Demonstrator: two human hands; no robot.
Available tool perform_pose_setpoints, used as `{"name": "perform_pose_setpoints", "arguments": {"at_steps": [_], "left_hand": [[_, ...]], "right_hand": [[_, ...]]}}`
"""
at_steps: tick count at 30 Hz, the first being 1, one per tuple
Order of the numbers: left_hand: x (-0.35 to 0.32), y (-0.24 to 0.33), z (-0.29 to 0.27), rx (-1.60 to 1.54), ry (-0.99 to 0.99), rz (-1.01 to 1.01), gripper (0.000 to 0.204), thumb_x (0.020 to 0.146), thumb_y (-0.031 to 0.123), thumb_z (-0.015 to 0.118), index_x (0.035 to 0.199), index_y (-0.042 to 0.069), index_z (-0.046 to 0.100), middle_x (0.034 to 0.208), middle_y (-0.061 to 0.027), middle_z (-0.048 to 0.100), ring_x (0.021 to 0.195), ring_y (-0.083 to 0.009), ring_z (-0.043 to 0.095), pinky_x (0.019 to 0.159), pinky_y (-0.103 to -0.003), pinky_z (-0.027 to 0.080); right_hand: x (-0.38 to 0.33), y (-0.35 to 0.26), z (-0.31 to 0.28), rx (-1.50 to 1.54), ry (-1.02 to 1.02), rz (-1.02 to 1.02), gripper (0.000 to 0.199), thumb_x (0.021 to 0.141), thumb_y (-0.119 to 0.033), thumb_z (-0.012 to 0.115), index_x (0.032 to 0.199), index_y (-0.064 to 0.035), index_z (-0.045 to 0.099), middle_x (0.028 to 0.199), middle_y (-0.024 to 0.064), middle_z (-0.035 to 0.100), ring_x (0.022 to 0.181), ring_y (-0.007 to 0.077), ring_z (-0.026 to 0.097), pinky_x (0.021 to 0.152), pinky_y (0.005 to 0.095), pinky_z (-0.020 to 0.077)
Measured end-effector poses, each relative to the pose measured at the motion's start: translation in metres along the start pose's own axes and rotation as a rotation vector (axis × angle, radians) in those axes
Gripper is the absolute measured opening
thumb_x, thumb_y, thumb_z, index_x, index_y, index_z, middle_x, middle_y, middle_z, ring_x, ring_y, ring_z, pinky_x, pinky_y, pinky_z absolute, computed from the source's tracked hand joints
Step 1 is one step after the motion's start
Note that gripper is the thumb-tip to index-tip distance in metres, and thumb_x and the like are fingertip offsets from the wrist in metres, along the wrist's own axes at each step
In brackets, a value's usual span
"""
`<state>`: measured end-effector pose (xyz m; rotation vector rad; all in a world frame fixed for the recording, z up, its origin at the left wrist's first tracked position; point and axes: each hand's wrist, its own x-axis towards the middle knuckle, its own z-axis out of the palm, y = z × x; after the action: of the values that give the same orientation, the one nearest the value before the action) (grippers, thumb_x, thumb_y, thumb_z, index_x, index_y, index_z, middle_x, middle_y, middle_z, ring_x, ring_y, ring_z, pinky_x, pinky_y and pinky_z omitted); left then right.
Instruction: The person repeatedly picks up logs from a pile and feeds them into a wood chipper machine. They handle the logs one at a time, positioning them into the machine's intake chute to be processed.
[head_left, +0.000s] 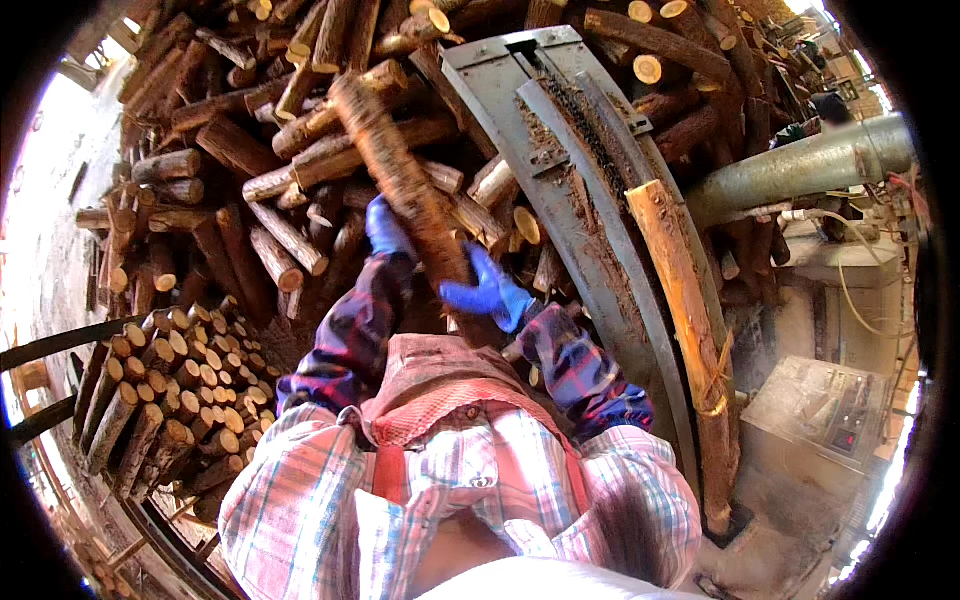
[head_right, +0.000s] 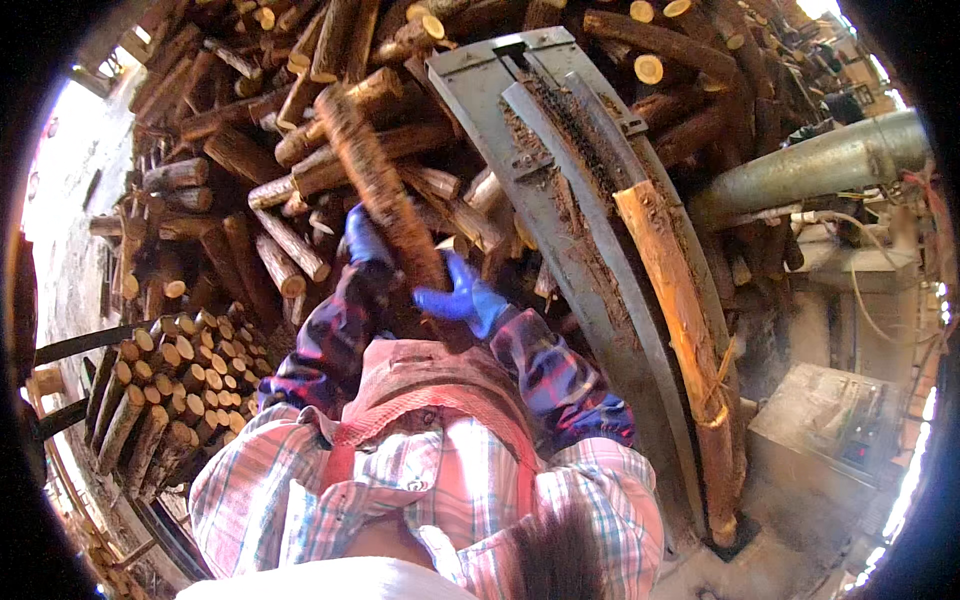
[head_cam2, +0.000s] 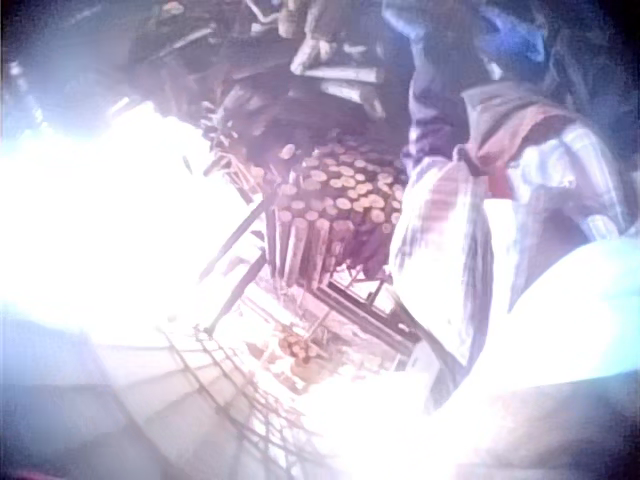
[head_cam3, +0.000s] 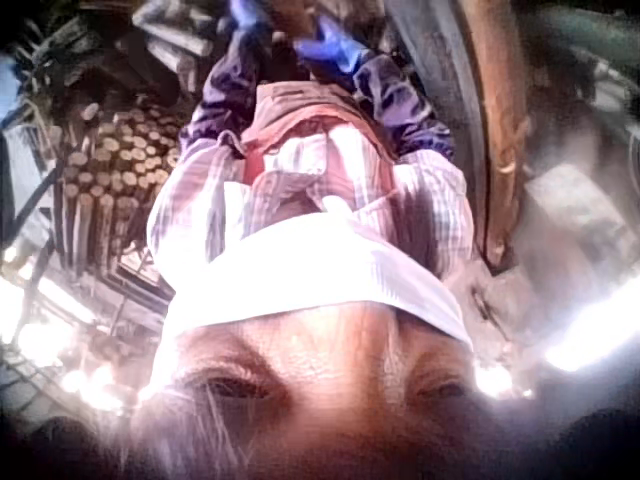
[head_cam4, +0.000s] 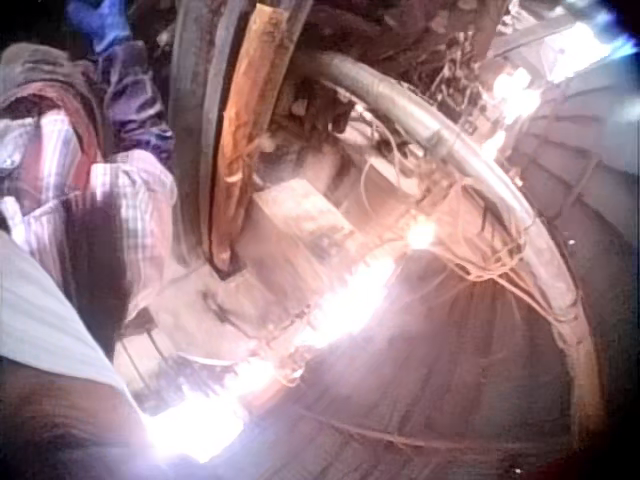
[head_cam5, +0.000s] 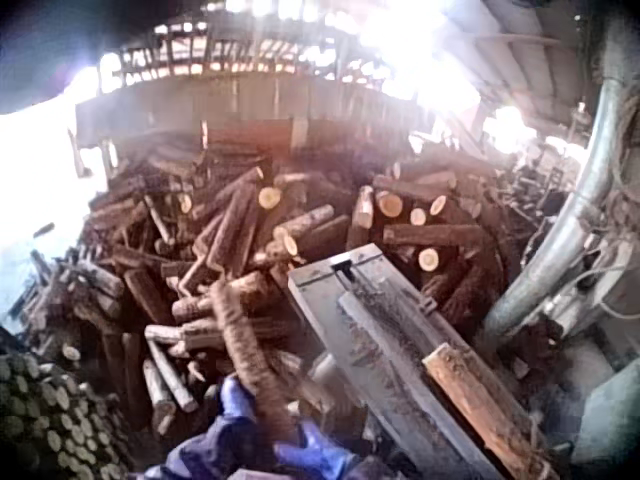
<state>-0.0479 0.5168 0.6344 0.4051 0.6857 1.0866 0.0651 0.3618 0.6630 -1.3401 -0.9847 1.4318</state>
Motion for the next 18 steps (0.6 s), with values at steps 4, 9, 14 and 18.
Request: {"name": "perform_pose_setpoints", "arguments": {"at_steps": [4, 9, 14, 18], "left_hand": [[-0.019, 0.003, 0.120, 0.075, -0.298, -0.106, 0.039, 0.092, 0.029, 0.050, 0.116, 0.000, 0.055, 0.110, -0.0103, 0.062, 0.100, -0.0230, 0.059, 0.090, -0.034, 0.046], [-0.023, 0.033, 0.167, 0.331, -0.486, 0.011, 0.032, 0.090, 0.020, 0.056, 0.116, 0.002, 0.057, 0.103, -0.0050, 0.062, 0.095, -0.0136, 0.057, 0.087, -0.028, 0.045], [0.006, 0.000, 0.075, 0.751, -0.595, 0.010, 0.024, 0.083, 0.030, 0.061, 0.086, 0.006, 0.062, 0.077, 0.0030, 0.054, 0.074, -0.0090, 0.048, 0.063, -0.027, 0.039], [-0.006, -0.005, -0.082, 1.011, -0.261, -0.049, 0.047, 0.086, 0.030, 0.060, 0.118, -0.005, 0.055, 0.111, -0.0142, 0.061, 0.103, -0.0221, 0.056, 0.090, -0.033, 0.044]], "right_hand": [[0.005, -0.031, -0.036, 0.030, 0.383, -0.391, 0.061, 0.074, -0.019, 0.076, 0.126, -0.0042, 0.047, 0.111, 0.0093, 0.060, 0.101, 0.0198, 0.057, 0.088, 0.0357, 0.0468], [0.016, -0.153, -0.161, -0.516, 0.638, -0.461, 0.080, 0.070, -0.047, 0.078, 0.128, -0.0025, 0.046, 0.113, 0.0157, 0.062, 0.102, 0.0263, 0.060, 0.087, 0.0365, 0.0482], [0.018, -0.203, -0.232, -1.182, 0.830, -0.226, 0.070, 0.072, -0.050, 0.072, 0.122, -0.0041, 0.052, 0.110, 0.0205, 0.062, 0.101, 0.0331, 0.061, 0.088, 0.0410, 0.0474], [0.028, -0.094, -0.286, -1.532, 0.819, -0.104, 0.079, 0.069, -0.057, 0.069, 0.126, -0.0054, 0.051, 0.113, 0.0216, 0.061, 0.104, 0.0372, 0.059, 0.088, 0.0438, 0.0476]]}}
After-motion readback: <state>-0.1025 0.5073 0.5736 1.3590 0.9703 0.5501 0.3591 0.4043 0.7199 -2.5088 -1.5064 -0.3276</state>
